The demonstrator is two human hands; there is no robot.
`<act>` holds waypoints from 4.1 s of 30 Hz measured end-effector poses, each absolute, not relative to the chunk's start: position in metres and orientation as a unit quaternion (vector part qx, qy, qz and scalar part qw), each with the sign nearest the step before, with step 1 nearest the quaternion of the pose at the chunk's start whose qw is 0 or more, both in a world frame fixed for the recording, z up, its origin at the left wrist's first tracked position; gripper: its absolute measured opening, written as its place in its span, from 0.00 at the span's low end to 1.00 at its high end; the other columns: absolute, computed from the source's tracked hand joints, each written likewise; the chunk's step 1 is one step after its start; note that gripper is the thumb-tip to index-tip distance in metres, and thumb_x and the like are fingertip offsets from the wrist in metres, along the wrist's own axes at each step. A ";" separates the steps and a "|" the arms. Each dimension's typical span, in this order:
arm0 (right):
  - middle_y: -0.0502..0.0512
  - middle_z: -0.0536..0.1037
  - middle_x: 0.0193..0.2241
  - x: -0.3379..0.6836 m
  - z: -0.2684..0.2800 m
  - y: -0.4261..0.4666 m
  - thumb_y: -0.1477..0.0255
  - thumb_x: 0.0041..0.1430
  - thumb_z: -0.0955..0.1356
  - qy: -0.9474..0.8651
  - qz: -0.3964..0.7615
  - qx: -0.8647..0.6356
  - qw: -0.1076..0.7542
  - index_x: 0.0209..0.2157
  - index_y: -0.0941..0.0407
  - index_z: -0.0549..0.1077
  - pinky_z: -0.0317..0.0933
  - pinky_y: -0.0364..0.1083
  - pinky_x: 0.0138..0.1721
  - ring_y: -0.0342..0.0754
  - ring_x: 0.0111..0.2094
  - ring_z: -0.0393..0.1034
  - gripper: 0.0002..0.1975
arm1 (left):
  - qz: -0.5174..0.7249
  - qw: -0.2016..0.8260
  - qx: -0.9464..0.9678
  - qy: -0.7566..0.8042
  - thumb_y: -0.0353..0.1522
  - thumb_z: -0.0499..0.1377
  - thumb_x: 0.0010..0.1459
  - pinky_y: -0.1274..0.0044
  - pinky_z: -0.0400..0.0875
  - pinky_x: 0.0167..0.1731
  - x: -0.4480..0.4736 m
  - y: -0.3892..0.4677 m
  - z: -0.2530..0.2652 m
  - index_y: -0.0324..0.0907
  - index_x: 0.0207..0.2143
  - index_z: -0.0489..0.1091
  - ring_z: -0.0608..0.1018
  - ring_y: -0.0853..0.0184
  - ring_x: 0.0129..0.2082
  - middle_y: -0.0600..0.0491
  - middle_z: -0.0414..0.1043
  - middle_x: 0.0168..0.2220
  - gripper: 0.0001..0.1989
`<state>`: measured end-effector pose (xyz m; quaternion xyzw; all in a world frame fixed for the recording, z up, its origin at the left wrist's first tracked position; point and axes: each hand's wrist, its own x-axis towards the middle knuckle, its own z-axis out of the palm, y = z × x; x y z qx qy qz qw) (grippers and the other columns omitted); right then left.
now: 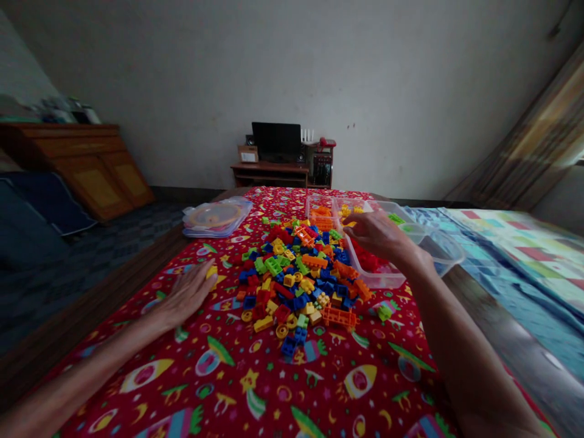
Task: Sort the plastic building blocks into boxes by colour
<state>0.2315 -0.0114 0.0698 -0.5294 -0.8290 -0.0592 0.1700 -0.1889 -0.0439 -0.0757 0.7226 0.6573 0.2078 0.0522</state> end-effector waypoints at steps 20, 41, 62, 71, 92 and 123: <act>0.56 0.77 0.27 0.240 0.070 -0.013 0.70 0.62 0.61 -0.785 -0.120 -0.553 0.251 0.39 0.56 0.77 0.49 0.43 0.29 0.44 0.25 0.63 0.14 | 0.167 -0.088 0.977 0.102 0.36 0.49 0.66 0.61 0.51 0.62 0.068 -0.072 -0.019 0.45 0.55 0.64 0.58 0.59 0.63 0.51 0.63 0.60 0.17; 0.56 0.75 0.26 0.218 0.048 -0.002 0.76 0.59 0.61 -0.816 -0.067 -0.548 0.170 0.34 0.59 0.76 0.45 0.43 0.26 0.41 0.24 0.57 0.12 | 0.141 -0.125 0.948 0.258 0.29 0.52 0.61 0.66 0.62 0.55 0.036 -0.039 -0.004 0.41 0.39 0.68 0.72 0.62 0.46 0.49 0.70 0.42 0.06; 0.62 0.78 0.39 0.192 0.009 -0.007 0.72 0.64 0.63 -0.897 -0.052 -0.435 0.064 0.45 0.60 0.74 0.57 0.43 0.35 0.48 0.39 0.70 0.12 | 0.250 0.070 0.853 0.453 0.42 0.47 0.61 0.74 0.70 0.39 -0.037 0.030 -0.001 0.39 0.33 0.76 0.78 0.63 0.33 0.48 0.78 0.34 0.22; 0.58 0.76 0.34 0.187 0.014 -0.017 0.69 0.62 0.66 -0.899 -0.022 -0.420 0.121 0.38 0.58 0.74 0.59 0.43 0.40 0.46 0.39 0.69 0.08 | 0.115 0.145 0.883 0.430 0.40 0.63 0.45 0.74 0.68 0.47 -0.056 0.018 0.021 0.47 0.44 0.75 0.76 0.60 0.46 0.52 0.76 0.46 0.21; 0.52 0.71 0.20 0.202 0.050 0.029 0.69 0.63 0.62 -0.830 -0.012 -0.510 0.226 0.25 0.60 0.74 0.48 0.41 0.26 0.40 0.22 0.58 0.16 | 0.288 0.152 0.821 0.469 0.43 0.59 0.52 0.71 0.72 0.43 -0.049 0.034 0.001 0.42 0.41 0.75 0.78 0.59 0.42 0.49 0.78 0.43 0.18; 0.59 0.77 0.25 0.184 0.061 0.085 0.68 0.63 0.61 -0.705 0.123 -0.603 0.353 0.28 0.63 0.73 0.57 0.39 0.26 0.43 0.24 0.71 0.17 | 0.112 0.055 0.896 0.426 0.37 0.60 0.55 0.73 0.67 0.49 -0.055 0.022 -0.003 0.41 0.47 0.72 0.75 0.60 0.48 0.46 0.73 0.47 0.18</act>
